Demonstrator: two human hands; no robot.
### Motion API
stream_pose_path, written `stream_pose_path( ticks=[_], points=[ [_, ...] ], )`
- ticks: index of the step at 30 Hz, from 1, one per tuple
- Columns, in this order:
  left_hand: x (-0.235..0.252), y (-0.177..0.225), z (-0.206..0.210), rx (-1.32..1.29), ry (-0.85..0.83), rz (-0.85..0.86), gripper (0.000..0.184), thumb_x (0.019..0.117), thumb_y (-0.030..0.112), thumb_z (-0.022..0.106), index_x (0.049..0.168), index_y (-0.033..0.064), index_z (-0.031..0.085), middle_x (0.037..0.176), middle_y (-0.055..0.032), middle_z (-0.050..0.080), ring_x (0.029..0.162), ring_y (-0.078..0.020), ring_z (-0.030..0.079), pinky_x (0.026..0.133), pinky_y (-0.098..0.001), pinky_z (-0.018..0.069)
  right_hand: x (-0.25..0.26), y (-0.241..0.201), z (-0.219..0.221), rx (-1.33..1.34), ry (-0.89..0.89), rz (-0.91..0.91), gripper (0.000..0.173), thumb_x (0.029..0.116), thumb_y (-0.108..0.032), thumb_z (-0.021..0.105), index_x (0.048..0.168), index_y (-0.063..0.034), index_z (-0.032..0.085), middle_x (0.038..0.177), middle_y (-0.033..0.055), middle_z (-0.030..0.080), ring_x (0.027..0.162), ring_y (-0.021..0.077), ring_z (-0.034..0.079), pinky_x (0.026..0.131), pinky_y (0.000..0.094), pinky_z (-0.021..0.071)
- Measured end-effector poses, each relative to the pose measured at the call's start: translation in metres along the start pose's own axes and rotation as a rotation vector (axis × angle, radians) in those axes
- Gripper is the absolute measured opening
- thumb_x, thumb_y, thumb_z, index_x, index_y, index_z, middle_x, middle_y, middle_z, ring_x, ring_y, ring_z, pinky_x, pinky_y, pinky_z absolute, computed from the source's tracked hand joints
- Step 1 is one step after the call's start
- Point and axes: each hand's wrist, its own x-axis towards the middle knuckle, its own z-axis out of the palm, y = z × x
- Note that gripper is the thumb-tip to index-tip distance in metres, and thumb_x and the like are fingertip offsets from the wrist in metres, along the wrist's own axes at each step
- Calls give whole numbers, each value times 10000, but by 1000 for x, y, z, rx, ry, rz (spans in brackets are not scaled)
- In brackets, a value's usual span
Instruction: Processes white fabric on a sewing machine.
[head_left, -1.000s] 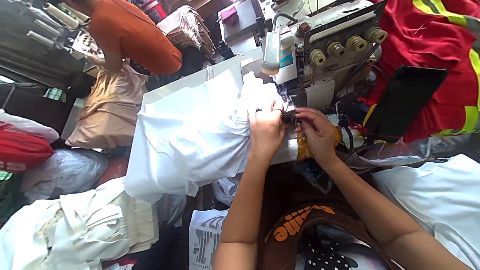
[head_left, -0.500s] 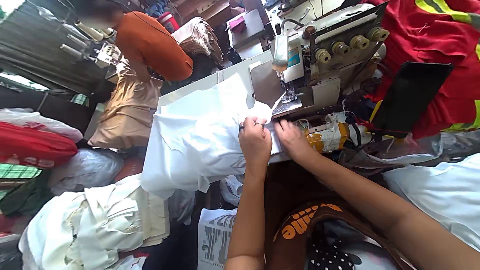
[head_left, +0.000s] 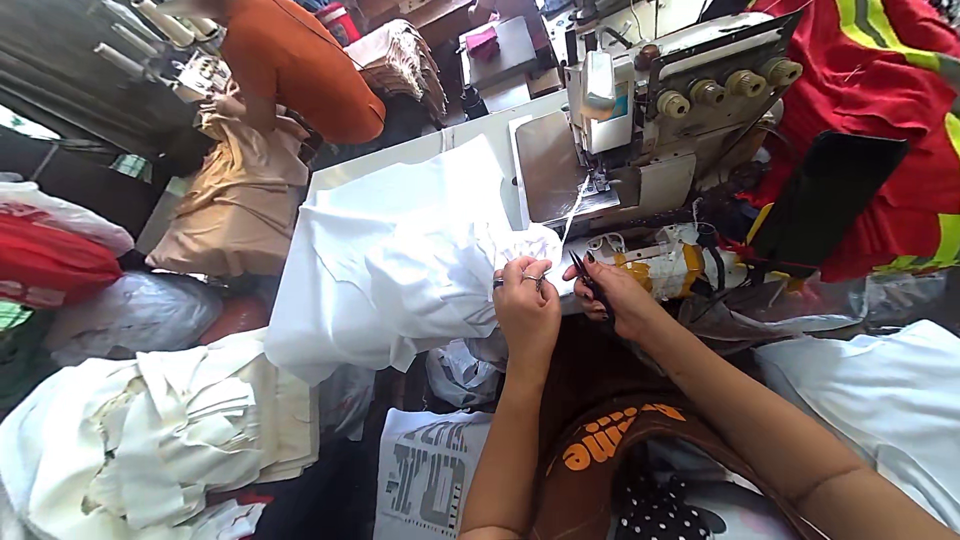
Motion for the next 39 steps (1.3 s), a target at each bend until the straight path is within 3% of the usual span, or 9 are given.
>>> stream_pose_path(
  ticks=[3,14,20,22,24,26,30,34,39],
  points=[
    [-3,-3,0,-11,-4,1,221,870,22,641,1006,108,793,1107,-94,694,1017,-256,637,836,-424,525,11,0,10,-2,91,-81,402,1126,-350,351,926,-76,566,605,-29,468,445,35,402,424,161,342],
    [-5,-4,-1,-54,-60,18,208,878,33,653,1010,110,794,1103,-85,704,1017,-254,649,839,-436,537,23,5,9,-67,71,-179,409,1120,-345,364,867,-87,555,532,-52,399,419,35,373,449,173,376],
    [-3,-13,-12,-208,-173,2,113,827,53,647,818,123,735,1010,-14,719,989,-190,651,851,-427,523,4,-17,8,-156,72,-398,400,1109,-366,371,843,-144,571,552,-69,428,421,20,360,430,179,360],
    [3,-19,-26,-418,-291,16,102,829,44,637,813,114,710,965,1,720,976,-151,651,865,-412,515,-12,-27,2,-310,-62,-589,358,1090,-424,418,931,-171,614,687,-86,542,466,-3,404,439,167,374],
    [11,-26,-41,-632,-415,79,78,842,37,626,831,85,686,941,-19,711,982,-138,661,871,-374,542,-22,-34,-8,-585,-248,-739,358,1015,-499,571,1172,-182,627,1102,-83,633,621,-44,488,505,140,424],
    [20,-33,-55,-765,-509,124,66,856,20,613,837,56,665,938,-38,702,979,-134,669,860,-333,569,-27,-31,-13,-810,-311,-737,496,913,-378,747,1312,-124,597,1278,-33,636,730,-52,508,587,141,428],
    [27,-52,-70,-690,-547,134,115,846,16,604,910,37,698,1057,-58,701,1074,-144,657,926,-338,563,-28,-6,-20,-899,-207,-662,175,971,-94,641,1106,-20,723,1021,23,736,914,0,667,837,204,562],
    [32,-46,-81,-444,-327,65,166,950,201,685,1028,64,735,1158,-66,696,1145,-156,633,966,-364,532,-29,-4,-11,-832,-164,-687,138,966,-90,649,1041,-11,735,957,1,728,870,-33,653,815,165,552],
    [59,-28,-66,-29,-242,33,314,864,280,815,1030,34,711,1081,-171,671,1024,-349,636,876,-561,510,-25,-11,3,-929,-251,-760,184,993,-168,653,1048,-22,751,960,20,740,889,-17,661,833,173,548]
  ],
)
